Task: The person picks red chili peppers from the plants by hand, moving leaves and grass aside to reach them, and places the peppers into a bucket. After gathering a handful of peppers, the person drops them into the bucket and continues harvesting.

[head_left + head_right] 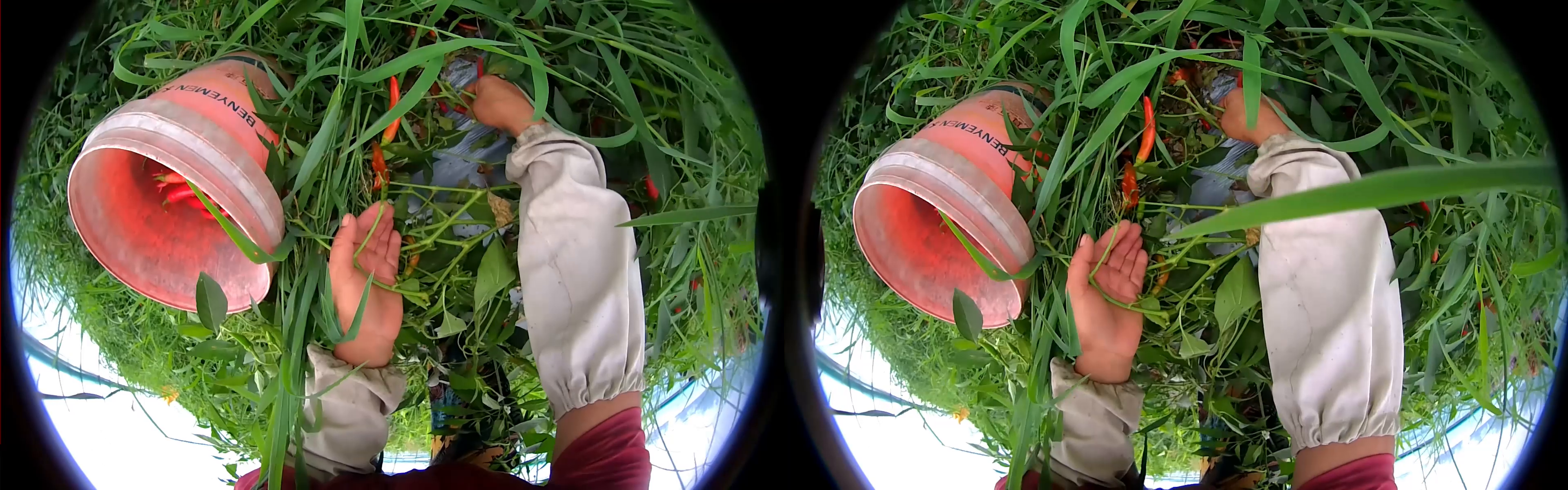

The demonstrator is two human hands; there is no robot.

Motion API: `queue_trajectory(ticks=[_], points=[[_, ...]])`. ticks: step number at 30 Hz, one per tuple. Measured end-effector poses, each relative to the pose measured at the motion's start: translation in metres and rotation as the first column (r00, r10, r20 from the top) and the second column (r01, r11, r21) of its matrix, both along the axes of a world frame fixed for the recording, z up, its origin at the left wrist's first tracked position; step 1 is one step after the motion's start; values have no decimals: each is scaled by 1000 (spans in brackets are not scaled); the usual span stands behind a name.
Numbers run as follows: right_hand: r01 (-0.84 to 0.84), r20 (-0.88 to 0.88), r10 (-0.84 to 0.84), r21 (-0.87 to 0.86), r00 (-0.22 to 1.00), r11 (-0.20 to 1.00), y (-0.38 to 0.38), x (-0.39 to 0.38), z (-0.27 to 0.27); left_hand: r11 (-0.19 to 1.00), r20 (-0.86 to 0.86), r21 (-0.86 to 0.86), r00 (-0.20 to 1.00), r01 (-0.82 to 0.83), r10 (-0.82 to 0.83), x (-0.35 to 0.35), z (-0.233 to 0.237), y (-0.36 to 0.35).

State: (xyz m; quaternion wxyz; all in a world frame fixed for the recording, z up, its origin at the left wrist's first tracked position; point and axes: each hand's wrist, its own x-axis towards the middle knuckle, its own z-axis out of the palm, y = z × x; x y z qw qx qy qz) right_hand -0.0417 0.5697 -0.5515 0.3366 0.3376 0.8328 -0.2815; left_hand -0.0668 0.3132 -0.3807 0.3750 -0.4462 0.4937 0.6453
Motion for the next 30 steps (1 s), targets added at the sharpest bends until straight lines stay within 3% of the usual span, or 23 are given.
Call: queue_trajectory(ticks=[2,7,8,9,10,12,13,14,16,18,20,21,24,26,29,30], points=[[0,22,1,-70,1000,998,0,-3,16,1000,1,8,1000,23,-23,-2,2,2],[1,-371,40,108,928,994,-46,40,120,992,-47,49,992,117,-115,0,7,5],[-16,-460,77,135,885,991,-57,50,131,972,-82,62,972,227,-222,-3,11,8],[-45,-468,117,161,876,986,-69,58,142,940,-118,69,938,334,-325,-4,14,9],[-73,-475,155,186,866,980,-79,66,151,939,-118,66,937,337,-328,-3,14,11],[-33,-486,93,131,869,991,-94,87,164,924,-72,-41,921,380,-382,-2,14,14],[1,-487,36,76,873,997,-100,96,168,942,-73,60,943,331,-326,1,14,16],[3,-482,31,71,876,997,-104,101,171,941,-65,57,942,333,-329,1,15,15],[14,-528,-5,13,849,1000,-107,112,176,854,-21,123,862,506,-507,1,16,15],[24,-535,-30,-19,845,1000,-110,116,176,875,-46,87,879,476,-474,10,17,24],[29,-532,-46,-40,845,999,-110,112,181,909,-20,179,925,376,-378,14,15,24],[43,-499,-79,-83,863,996,-109,114,181,895,-59,166,910,415,-411,15,11,22],[49,-491,-49,-14,870,999,-110,119,172,916,-95,105,921,386,-377,26,5,17],[97,-503,-107,-46,858,994,-107,110,173,916,-100,109,921,386,-377,25,6,17],[368,-522,-390,-150,759,918,-103,108,160,936,-63,26,935,350,-348,24,13,22],[365,-521,-389,-154,760,918,-97,106,154,938,-63,23,936,347,-345,24,12,21]])
